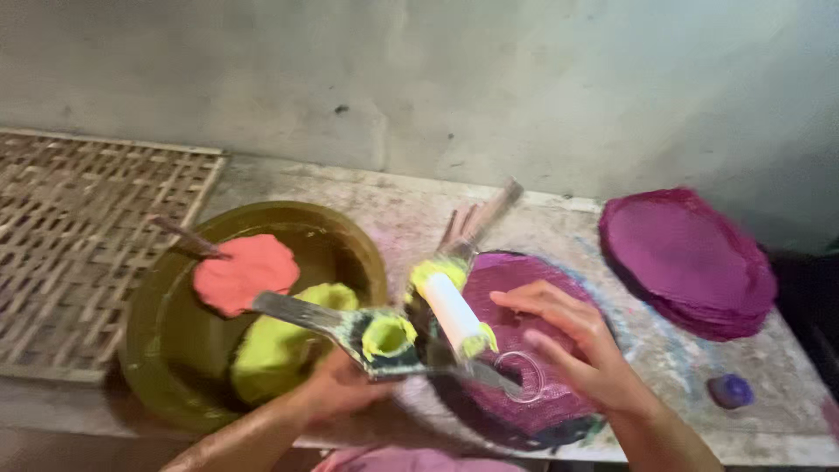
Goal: The person prepares a purple glittery base on a tray, then uses a manual dough press to form yellow dough into ring shapes and places them on the base. They repeat this process to create multiple yellow rings arranged on the purple surface.
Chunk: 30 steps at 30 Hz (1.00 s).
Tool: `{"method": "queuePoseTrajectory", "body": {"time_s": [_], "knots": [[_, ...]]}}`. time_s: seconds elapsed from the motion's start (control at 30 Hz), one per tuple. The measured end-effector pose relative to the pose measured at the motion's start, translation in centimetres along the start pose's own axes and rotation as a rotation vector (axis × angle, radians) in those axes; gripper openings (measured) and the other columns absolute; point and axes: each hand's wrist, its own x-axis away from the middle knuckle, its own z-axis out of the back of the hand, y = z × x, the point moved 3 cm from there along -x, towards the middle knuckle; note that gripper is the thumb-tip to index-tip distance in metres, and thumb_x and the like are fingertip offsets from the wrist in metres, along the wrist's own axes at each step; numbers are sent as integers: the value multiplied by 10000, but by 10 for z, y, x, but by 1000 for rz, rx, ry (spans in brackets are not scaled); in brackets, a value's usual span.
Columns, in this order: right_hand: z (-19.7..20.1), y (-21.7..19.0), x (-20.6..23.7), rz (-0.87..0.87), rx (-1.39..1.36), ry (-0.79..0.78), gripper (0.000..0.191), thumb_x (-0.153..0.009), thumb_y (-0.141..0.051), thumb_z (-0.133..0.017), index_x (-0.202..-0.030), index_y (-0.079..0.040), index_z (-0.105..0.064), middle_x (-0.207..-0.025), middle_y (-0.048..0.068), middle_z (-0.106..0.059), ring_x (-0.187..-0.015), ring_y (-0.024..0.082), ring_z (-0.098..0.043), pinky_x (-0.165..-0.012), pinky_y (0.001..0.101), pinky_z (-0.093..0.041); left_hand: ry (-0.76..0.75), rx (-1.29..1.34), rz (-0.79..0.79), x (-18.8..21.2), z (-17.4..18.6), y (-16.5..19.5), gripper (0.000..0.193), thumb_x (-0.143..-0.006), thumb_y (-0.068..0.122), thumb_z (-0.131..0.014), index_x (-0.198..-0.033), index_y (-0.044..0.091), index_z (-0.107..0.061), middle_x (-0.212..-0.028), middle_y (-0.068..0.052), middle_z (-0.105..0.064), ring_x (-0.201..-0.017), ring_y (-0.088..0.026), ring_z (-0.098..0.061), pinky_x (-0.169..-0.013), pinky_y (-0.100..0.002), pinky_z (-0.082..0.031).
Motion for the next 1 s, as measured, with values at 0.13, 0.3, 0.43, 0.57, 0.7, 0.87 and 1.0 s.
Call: {"method": "queuePoseTrajectory", "body": {"time_s": [0.13, 0.3, 0.43, 0.57, 0.7, 0.87, 1.0], "knots": [[-62, -12, -30, -2, 54, 0, 407, -841, -102, -749, -1242, -45, -709, -1073, 111, -743, -1000, 187, -711, -884, 315, -541, 86, 728, 37, 12, 61, 32, 689, -828, 87, -769, -1430, 76, -434, -1328, -84, -578, -1190, -192, -585, -998, -351, -528], [-116, 8, -58, -139, 32, 153, 180, -873, -112, -764, -1034, -31, -764, -959, 85, -755, -878, 159, -714, -770, 280, -554, 298, -651, -244, 33, 103, 56, 584, -782, -8, -849, -1281, 92, -561, -1176, -90, -701, -1100, -160, -649, -956, -328, -527], [-149, 51, -68, -231, -79, 19, 155, -917, -85, -727, -1057, -33, -770, -962, 90, -764, -869, 176, -709, -765, 300, -549, 629, -510, -323, 64, 141, 60, 345, -840, 30, -801, -1165, 63, -690, -1066, -36, -751, -961, -158, -722, -849, -305, -580], [-215, 126, -89, -161, 189, -158, 282, -936, -42, -606, -1177, -67, -750, -1063, 129, -734, -987, 287, -709, -858, 399, -560, 817, -405, -398, 91, 161, 58, 638, -817, 21, -803, -1357, 29, -464, -1106, -49, -681, -1000, -149, -668, -893, -293, -537], [-281, 179, -92, 417, 1141, -189, 661, -703, -181, -680, -1321, -413, -694, -1311, 26, -734, -1081, 290, -689, -833, 426, -533, 867, -623, -454, 109, 158, 57, 480, -807, 6, -830, -1231, 45, -609, -1253, -120, -625, -1134, -217, -621, -971, -351, -508], [-288, 212, -100, -81, 386, -783, 415, -847, -248, -607, -1241, -182, -719, -1097, 66, -768, -1039, 272, -733, -891, 464, -566, 886, -727, -422, 125, 156, 66, 739, -791, 78, -817, -1464, 25, -516, -1357, -144, -592, -1137, -244, -644, -937, -361, -533], [-313, 183, -68, -563, 616, -1403, 388, -968, -330, -656, -1231, -47, -697, -1016, 172, -757, -916, 296, -769, -793, 434, -610, 897, -967, -433, 126, 159, 75, 736, -801, 123, -865, -1449, 21, -531, -1352, -157, -591, -1184, -302, -619, -958, -401, -516]]}}
